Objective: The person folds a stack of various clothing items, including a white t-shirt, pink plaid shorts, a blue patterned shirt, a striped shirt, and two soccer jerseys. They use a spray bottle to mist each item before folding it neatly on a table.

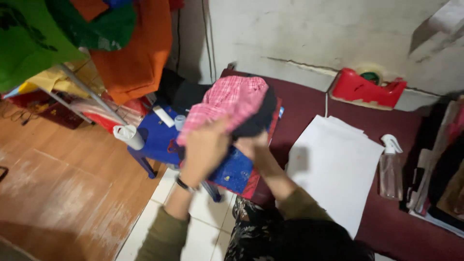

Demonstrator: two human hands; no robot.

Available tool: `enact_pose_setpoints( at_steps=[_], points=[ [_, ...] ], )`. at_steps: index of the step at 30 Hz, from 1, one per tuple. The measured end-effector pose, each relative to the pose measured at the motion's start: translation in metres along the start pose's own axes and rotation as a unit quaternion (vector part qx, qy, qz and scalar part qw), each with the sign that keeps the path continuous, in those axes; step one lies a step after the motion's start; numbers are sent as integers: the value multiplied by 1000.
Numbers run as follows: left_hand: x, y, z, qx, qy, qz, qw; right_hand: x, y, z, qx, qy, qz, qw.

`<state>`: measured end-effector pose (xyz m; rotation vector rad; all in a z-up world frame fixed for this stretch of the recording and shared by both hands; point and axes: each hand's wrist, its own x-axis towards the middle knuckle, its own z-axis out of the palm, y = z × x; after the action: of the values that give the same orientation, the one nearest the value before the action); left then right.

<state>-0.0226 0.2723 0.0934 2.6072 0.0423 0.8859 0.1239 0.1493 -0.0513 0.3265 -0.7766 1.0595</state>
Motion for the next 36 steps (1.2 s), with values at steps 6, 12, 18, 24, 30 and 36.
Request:
enact_pose_setpoints(
  at_steps=[6,12,18,24,30,36],
  points=[
    [-85,99,79,104,42,152,982,-23,-36,-6,-64,82,-29,994],
    [-137,124,110,-104,-75,117,985,-104,-89,9,-134,192,-85,968],
    [-131,106,182,-421,-47,-123,897,-202,-135,55,-200,296,-147,922],
    [-134,96,251,-601,-285,-304,682,-276,-158,87,-237,382,-198,871],
    [-140,86,272,-524,-291,-357,716,-326,-156,97,-249,461,-239,817],
    [-147,74,284,-557,-278,-361,695,-372,-129,105,-254,544,-277,750]
  ],
)
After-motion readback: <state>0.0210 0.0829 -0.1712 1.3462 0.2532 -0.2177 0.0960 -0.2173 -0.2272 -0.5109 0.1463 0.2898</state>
